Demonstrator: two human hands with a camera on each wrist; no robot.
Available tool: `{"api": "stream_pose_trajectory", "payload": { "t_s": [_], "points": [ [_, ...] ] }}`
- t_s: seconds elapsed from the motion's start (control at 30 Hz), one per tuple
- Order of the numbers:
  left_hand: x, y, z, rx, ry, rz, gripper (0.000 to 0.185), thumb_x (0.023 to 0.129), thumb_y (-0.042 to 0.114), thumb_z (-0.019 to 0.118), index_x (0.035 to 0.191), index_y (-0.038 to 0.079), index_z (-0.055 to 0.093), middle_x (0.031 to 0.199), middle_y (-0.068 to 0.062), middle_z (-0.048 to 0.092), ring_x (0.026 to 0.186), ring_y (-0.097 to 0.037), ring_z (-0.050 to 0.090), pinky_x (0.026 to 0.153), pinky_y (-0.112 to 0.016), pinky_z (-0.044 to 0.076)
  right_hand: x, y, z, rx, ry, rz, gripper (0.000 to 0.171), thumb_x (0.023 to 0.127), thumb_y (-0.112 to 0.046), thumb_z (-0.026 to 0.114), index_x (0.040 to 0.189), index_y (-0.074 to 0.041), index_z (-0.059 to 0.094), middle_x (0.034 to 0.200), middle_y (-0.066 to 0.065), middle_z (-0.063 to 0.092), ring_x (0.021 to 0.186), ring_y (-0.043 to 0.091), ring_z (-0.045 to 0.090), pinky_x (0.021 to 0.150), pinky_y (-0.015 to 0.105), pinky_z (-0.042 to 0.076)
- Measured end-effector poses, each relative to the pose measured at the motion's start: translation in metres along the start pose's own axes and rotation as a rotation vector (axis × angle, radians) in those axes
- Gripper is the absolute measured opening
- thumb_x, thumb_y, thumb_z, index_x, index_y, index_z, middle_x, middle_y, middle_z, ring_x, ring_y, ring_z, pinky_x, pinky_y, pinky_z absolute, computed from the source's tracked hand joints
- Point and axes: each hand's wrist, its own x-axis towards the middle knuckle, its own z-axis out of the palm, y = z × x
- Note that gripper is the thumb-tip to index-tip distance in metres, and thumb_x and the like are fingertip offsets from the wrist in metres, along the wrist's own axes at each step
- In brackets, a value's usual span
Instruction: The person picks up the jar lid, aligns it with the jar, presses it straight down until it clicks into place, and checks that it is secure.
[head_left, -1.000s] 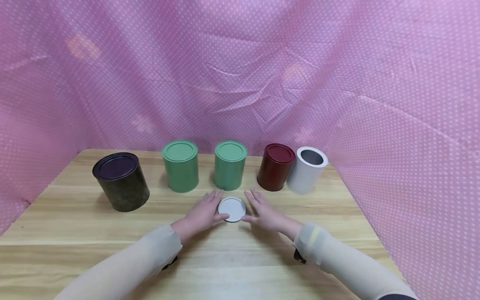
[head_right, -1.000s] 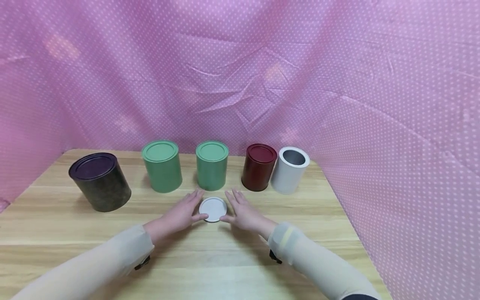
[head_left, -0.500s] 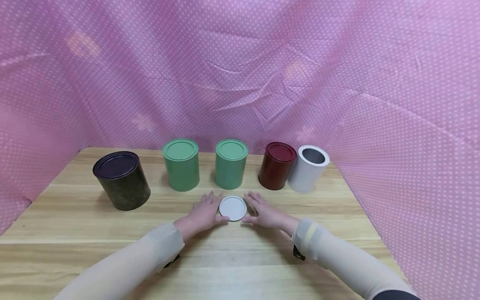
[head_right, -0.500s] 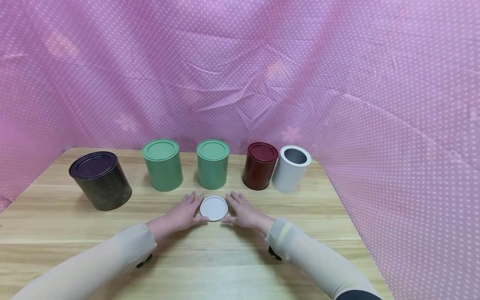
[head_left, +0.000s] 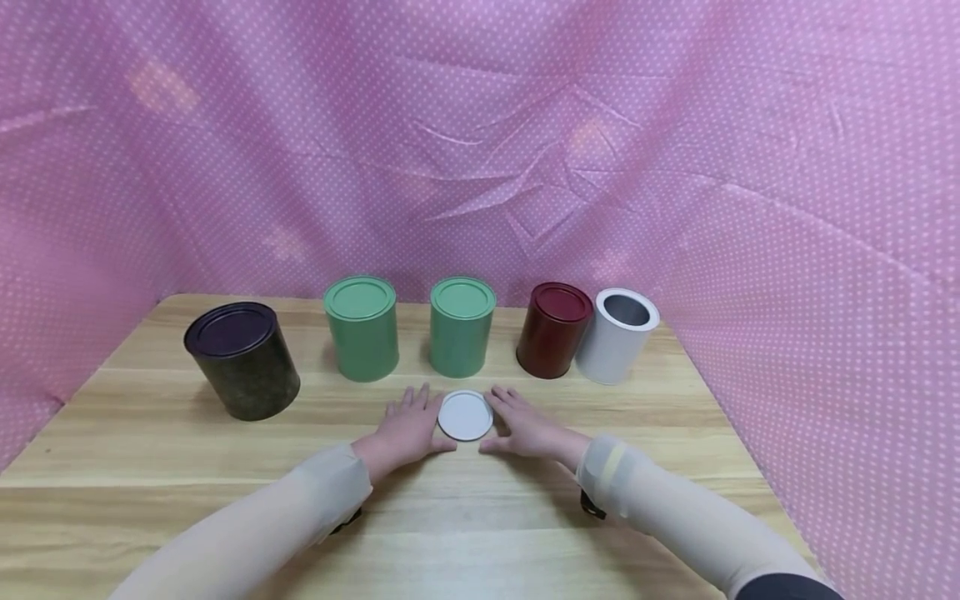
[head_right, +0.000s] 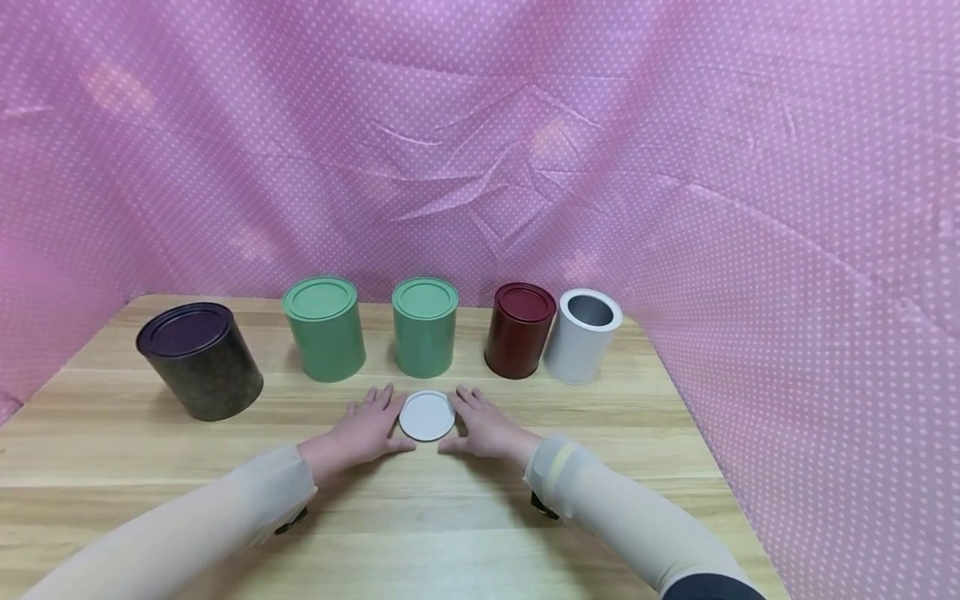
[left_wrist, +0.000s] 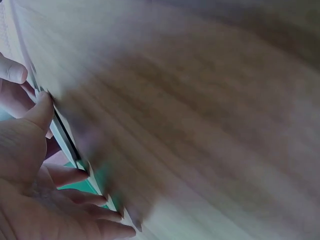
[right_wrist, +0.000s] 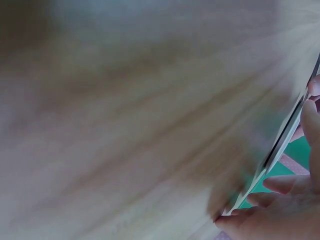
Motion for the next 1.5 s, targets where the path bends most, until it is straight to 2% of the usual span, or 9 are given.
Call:
{"api": "stream_pose_trajectory", "payload": {
  "t_s": [0.23, 0.47, 0.73, 0.9, 1.5],
  "points": [
    [0.004, 0.004, 0.0, 0.063, 0.006, -0.014, 0.08, 0.083, 0.049, 0.071, 0.143, 0.003, 0.044, 0.153, -0.027, 0.03, 0.141, -0.049, 0.026, 0.109, -0.069, 0.026, 0.006, 0.003, 0.003, -0.011, 0.01, -0.01, 0.083, 0.086, -0.036, 0.073, 0.147, 0.003, 0.034, 0.157, 0.026, 0.022, 0.145, 0.047, 0.017, 0.117, 0.056, 0.021],
    [0.006, 0.008, -0.004, 0.08, -0.001, -0.025, 0.078, 0.083, 0.048, 0.071, 0.142, 0.003, 0.046, 0.152, -0.026, 0.033, 0.14, -0.049, 0.028, 0.107, -0.069, 0.029, 0.009, 0.001, 0.002, -0.032, 0.014, 0.004, 0.08, 0.085, -0.034, 0.074, 0.146, 0.002, 0.037, 0.157, 0.025, 0.023, 0.145, 0.045, 0.018, 0.118, 0.055, 0.022],
    [0.007, 0.009, -0.004, 0.117, -0.001, -0.025, 0.08, 0.082, 0.051, 0.071, 0.141, 0.003, 0.048, 0.15, -0.026, 0.036, 0.138, -0.049, 0.031, 0.105, -0.068, 0.033, 0.009, -0.002, -0.002, -0.034, 0.011, -0.019, 0.082, 0.082, -0.031, 0.078, 0.143, 0.006, 0.039, 0.154, 0.027, 0.027, 0.143, 0.048, 0.021, 0.117, 0.056, 0.022],
    [0.008, 0.008, -0.004, 0.139, 0.012, -0.018, 0.08, 0.082, 0.053, 0.071, 0.14, 0.003, 0.049, 0.149, -0.025, 0.038, 0.137, -0.049, 0.033, 0.103, -0.067, 0.036, 0.01, -0.003, -0.002, -0.039, 0.019, -0.026, 0.079, 0.084, -0.031, 0.076, 0.143, 0.005, 0.04, 0.154, 0.026, 0.029, 0.143, 0.047, 0.022, 0.117, 0.055, 0.023],
    [0.008, 0.009, -0.007, 0.169, 0.017, -0.034, 0.078, 0.081, 0.052, 0.072, 0.137, 0.002, 0.052, 0.147, -0.025, 0.042, 0.135, -0.048, 0.037, 0.101, -0.066, 0.039, 0.013, -0.002, -0.004, -0.009, 0.038, -0.039, 0.074, 0.081, -0.026, 0.079, 0.14, 0.005, 0.045, 0.152, 0.026, 0.034, 0.141, 0.048, 0.027, 0.117, 0.055, 0.024]
  ]
}}
